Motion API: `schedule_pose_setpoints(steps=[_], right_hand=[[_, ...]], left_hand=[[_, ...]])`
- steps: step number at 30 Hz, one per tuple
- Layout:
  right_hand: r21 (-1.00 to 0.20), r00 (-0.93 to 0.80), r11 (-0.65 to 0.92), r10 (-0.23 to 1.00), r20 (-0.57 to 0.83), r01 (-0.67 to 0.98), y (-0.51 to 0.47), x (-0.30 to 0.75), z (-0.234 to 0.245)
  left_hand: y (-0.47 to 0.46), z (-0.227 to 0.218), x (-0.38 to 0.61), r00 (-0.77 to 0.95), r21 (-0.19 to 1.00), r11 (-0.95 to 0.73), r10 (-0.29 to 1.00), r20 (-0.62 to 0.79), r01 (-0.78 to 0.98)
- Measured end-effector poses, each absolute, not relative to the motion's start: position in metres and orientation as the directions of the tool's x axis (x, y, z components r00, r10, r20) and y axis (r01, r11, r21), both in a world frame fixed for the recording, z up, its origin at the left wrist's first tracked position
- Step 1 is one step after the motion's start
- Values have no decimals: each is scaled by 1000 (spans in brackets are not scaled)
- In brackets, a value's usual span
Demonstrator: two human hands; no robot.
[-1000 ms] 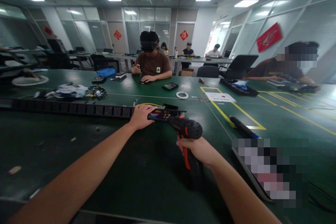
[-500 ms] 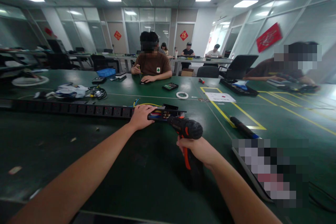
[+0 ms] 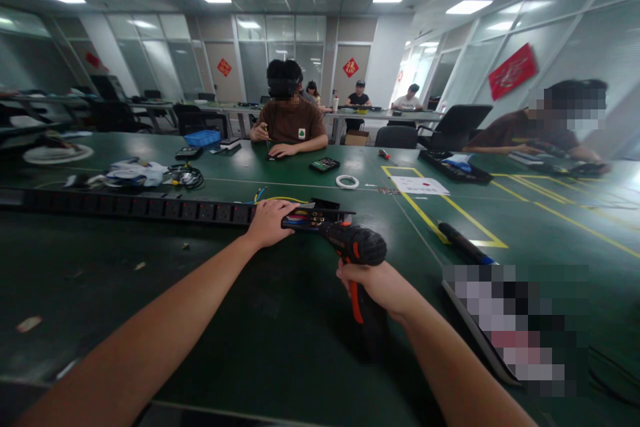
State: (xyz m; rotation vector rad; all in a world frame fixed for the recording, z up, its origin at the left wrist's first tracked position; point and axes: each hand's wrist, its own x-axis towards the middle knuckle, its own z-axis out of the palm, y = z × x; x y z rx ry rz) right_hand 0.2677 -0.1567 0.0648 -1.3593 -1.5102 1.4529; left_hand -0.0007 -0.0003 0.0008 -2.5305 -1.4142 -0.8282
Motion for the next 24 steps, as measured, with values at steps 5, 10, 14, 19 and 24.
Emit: schedule_pose_setpoints(steps=[5, 10, 14, 19, 24], right_hand=[[-960, -271, -151, 938, -215, 238, -156, 267, 65], [-959, -266, -153, 940, -216, 238, -157, 266, 66], [-959, -272, -140, 940, -207, 246, -156, 268, 64], [-961, -277, -142, 938, -208, 239, -154, 270, 61], [-955, -270, -140, 939, -212, 263, -155, 270, 62]], left_hand=[[0, 1, -1, 415, 145, -559, 742, 527, 816], [-1, 2, -1, 415, 155, -552, 757, 504, 819], [-1, 2, -1, 412, 163, -551, 761, 501, 819], [-1, 1, -1, 411, 160, -557, 751, 517, 815], [-1, 1, -1, 416, 153, -562, 744, 522, 813]])
